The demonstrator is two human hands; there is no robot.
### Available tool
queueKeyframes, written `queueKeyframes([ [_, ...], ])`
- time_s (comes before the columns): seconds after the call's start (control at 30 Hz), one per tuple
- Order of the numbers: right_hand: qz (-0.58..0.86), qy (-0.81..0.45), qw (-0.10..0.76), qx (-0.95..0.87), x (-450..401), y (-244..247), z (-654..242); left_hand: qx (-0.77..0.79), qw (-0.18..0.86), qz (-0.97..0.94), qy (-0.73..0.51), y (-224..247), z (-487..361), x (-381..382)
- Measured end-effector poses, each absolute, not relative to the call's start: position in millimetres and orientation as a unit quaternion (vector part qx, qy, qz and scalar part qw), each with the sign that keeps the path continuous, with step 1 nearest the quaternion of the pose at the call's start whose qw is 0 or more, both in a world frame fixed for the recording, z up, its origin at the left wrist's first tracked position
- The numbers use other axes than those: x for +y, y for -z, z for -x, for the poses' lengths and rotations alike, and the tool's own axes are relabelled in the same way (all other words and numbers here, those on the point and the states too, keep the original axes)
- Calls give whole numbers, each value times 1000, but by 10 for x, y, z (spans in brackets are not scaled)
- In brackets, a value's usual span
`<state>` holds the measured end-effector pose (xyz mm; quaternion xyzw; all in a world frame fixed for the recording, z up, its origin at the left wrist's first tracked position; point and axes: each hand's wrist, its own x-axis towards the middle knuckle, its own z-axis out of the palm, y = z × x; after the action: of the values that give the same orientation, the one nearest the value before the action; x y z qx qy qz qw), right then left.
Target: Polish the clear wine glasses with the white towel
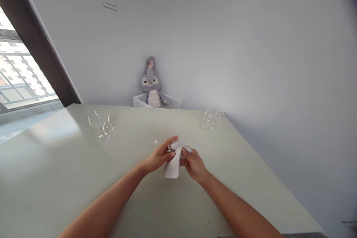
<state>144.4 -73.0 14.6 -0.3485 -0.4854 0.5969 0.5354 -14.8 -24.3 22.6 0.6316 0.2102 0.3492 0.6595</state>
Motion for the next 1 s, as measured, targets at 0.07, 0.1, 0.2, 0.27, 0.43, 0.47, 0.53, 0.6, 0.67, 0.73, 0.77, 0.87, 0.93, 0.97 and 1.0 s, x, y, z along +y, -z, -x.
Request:
queueKeyframes([
  [0.07,318,-622,558,-448,-717,-137,-1446,175,668,-637,-342,-251,148,-269],
  [0.1,311,-623,560,-450,-716,-134,-1448,163,671,-639,-339,-260,148,-277],
  [0.2,310,-605,550,-486,-720,-131,-1461,137,671,-643,-342,-257,145,-279],
  [0.27,312,-588,543,-512,-722,-140,-1475,135,649,-653,-366,-239,142,-272],
  [0.43,322,-550,528,-562,-751,-185,-1498,195,576,-695,-384,-242,150,-269],
  [0.47,331,-532,516,-584,-765,-188,-1498,217,563,-704,-374,-252,153,-267],
  [0.53,359,-457,485,-653,-793,-182,-1495,265,543,-713,-356,-268,155,-262],
  [0.6,383,-361,457,-717,-801,-156,-1495,311,529,-714,-336,-271,156,-256],
  [0.67,411,-322,457,-720,-772,-119,-1504,351,491,-730,-319,-267,165,-252],
  [0.73,450,-372,487,-649,-707,-88,-1527,388,365,-775,-340,-271,190,-245],
  [0.77,465,-412,507,-598,-669,-79,-1542,397,267,-800,-361,-278,208,-238],
  [0.87,449,-526,538,-482,-577,-76,-1587,355,-15,-857,-373,-302,264,-194],
  [0.93,416,-577,528,-464,-564,-90,-1606,313,-97,-887,-326,-299,294,-150],
  [0.97,406,-591,517,-469,-571,-101,-1614,300,-107,-900,-298,-288,307,-125],
  [1.0,400,-596,502,-482,-584,-116,-1622,293,-105,-910,-274,-275,322,-101],
])
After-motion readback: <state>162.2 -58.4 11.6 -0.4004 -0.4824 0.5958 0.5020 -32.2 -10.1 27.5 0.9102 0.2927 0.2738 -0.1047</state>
